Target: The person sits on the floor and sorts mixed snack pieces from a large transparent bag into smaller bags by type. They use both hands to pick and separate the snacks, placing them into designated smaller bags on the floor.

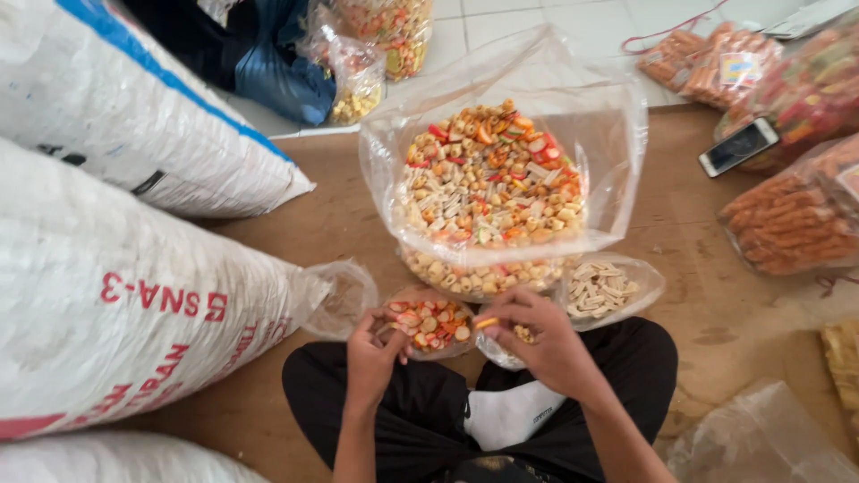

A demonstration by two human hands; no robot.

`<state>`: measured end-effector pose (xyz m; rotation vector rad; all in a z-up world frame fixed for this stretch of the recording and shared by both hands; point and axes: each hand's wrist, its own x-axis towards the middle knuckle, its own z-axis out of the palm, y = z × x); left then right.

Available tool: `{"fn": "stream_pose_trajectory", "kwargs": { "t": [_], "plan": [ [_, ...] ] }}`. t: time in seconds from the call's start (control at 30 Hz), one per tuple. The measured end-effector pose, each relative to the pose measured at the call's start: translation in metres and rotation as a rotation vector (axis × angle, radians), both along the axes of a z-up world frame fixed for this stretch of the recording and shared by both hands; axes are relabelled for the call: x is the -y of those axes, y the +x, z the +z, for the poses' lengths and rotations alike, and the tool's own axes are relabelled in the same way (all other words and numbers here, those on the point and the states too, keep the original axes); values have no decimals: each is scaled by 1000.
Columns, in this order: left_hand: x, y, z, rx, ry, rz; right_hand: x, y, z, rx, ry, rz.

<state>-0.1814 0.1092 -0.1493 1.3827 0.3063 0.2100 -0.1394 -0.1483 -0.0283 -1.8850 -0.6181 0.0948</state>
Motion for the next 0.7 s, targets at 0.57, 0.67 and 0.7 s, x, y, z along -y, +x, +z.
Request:
{"fn": "stream_pose_trajectory", "kwargs": {
  "t": [0.57,0.67,0.7],
  "plan": [
    [-1,37,-144,-375,523,-1,-66,26,-259,-552,-127,14],
    [-1,51,-156,-367,682,-14,-79,37,-298,-226,-395,22],
    [-3,58,-164,-348,785,-22,-82,45,-311,-41,-541,28]
  ]
}}
